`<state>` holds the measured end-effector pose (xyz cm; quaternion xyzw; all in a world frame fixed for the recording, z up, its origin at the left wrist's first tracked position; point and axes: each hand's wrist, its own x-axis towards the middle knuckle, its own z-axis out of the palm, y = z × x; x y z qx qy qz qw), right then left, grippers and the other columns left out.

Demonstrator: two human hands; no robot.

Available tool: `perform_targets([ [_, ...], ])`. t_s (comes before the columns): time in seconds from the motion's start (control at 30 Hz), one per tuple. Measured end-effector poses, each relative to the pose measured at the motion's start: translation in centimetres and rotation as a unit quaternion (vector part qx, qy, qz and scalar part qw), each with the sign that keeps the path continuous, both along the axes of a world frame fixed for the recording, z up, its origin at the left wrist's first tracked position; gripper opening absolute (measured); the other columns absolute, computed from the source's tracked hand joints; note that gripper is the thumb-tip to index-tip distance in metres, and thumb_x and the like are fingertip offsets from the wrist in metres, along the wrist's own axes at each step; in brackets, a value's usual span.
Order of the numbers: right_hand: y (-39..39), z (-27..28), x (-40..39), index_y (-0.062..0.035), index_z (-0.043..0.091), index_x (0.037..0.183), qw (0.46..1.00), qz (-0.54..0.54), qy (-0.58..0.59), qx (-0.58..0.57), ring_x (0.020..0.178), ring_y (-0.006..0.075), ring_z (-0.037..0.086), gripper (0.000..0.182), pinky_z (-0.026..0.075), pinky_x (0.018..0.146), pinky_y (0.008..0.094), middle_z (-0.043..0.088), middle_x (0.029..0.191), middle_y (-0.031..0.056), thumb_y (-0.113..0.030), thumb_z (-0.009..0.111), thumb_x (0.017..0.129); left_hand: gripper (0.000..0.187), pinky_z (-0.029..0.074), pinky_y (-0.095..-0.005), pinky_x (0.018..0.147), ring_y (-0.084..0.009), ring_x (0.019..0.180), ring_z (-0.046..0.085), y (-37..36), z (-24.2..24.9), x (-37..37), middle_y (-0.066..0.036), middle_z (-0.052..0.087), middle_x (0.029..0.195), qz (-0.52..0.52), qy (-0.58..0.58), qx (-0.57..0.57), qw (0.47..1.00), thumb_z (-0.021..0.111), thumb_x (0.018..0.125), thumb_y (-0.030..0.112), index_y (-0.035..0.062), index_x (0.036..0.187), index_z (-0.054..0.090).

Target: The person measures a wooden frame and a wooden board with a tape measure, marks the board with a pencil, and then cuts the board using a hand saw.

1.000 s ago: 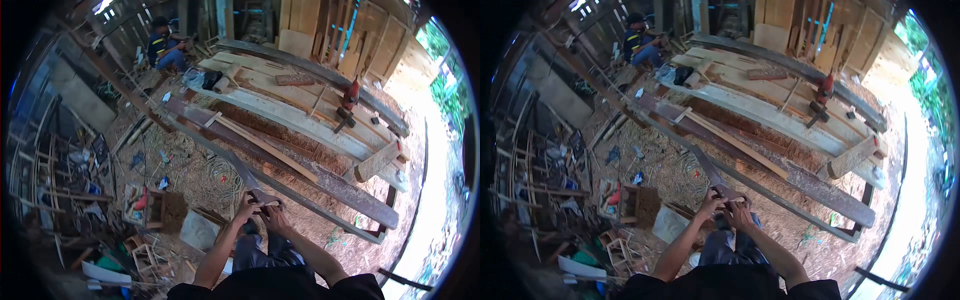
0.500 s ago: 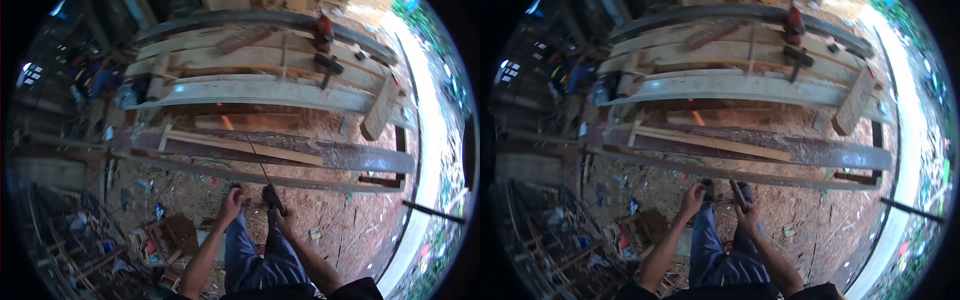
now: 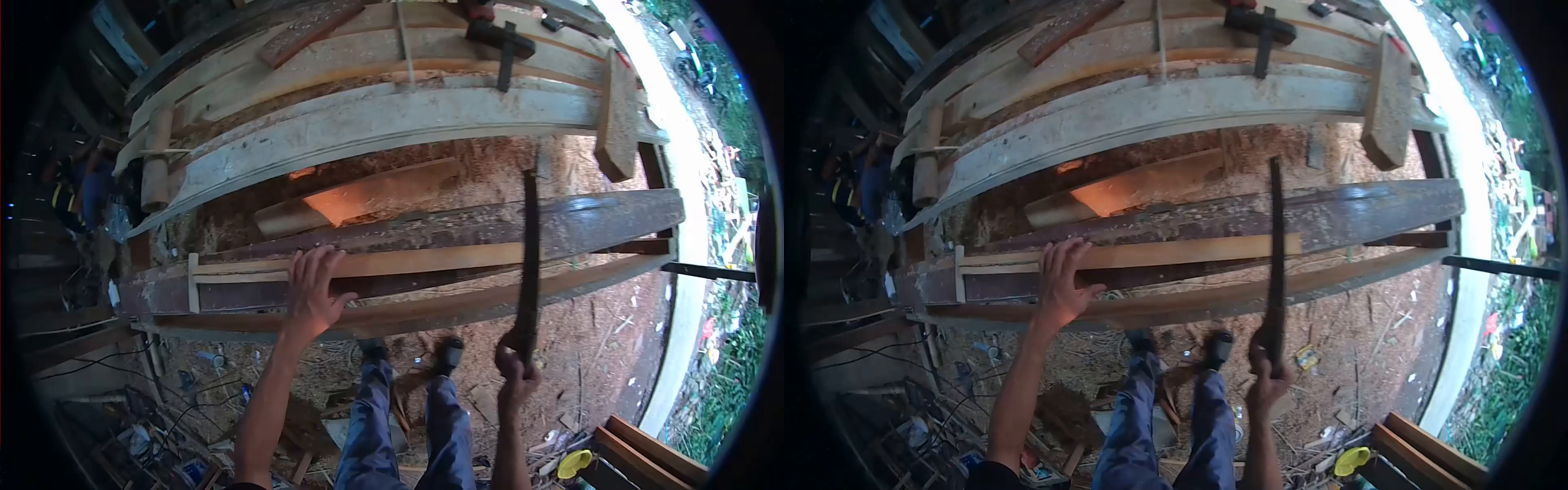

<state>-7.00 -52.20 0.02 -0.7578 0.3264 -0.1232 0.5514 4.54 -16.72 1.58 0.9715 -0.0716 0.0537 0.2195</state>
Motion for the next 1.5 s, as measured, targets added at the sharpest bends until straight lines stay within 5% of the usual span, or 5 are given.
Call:
perform_targets([
  [0.4,-2.7,-1.2,0.1,0.0,0.06,0.072,0.995,0.036,-0.062,0.073,0.054,0.0062,0.046,0.026,0.034,0.05,0.0231,0.055,0.063,0.0008,-0.023,0.061,0.085,0.027,0.044,-0.0441,0.09,-0.0286,0.105,0.053,0.4,-2.4,0.2,-0.008,0.058,0.11,-0.031,0.101,-0.078,0.991,0.065,0.082,0.006,0.0057,0.109,0.062],
  [0.6,-4.4,0.1,-0.2,0.001,0.06,0.07,0.997,0.032,-0.055,0.052,0.053,0.0067,0.047,0.025,0.035,0.05,0.0237,0.054,0.06,0.0005,-0.021,0.062,0.082,0.032,0.037,-0.0473,0.098,-0.0317,0.108,0.052,-2.5,-2.1,0.9,-0.01,0.056,0.113,0.014,-0.057,-0.006,0.998,0.066,0.086,0.018,0.0088,0.116,0.06],
  [0.93,-3.7,-1.0,0.7,-0.0006,0.061,0.072,0.997,0.065,0.017,0.045,0.053,0.0067,0.049,0.023,0.037,0.05,0.0241,0.056,0.059,-0.0001,-0.021,0.061,0.084,0.049,0.035,-0.0465,0.099,-0.0296,0.109,0.049,-13.2,-3.4,3.8,-0.009,0.055,0.113,-0.083,-0.03,-0.016,0.996,0.074,0.076,0.028,0.0088,0.118,0.058],
  [1.2,-5.7,-1.6,0.7,-0.002,0.056,0.07,0.995,0.045,-0.021,0.084,0.053,0.0073,0.047,0.032,0.037,0.051,0.0245,0.053,0.059,0.0002,-0.027,0.06,0.089,0.033,0.045,-0.0415,0.082,-0.0271,0.095,0.055,-15.1,-3.2,4.6,-0.006,0.055,0.097,-0.098,-0.021,-0.085,0.991,0.076,0.071,0.01,0.0079,0.098,0.056],
  [1.5,-7.2,-2.8,-0.8,0.0004,0.06,0.073,0.994,0.036,-0.024,0.099,0.052,0.0061,0.048,0.027,0.036,0.048,0.0226,0.056,0.06,0.0008,-0.023,0.061,0.086,0.027,0.048,-0.0393,0.074,-0.0261,0.086,0.06,-15.8,-3.7,4.2,-0.005,0.06,0.096,-0.134,-0.112,-0.038,0.984,0.071,0.072,0.002,0.0074,0.095,0.058],
])
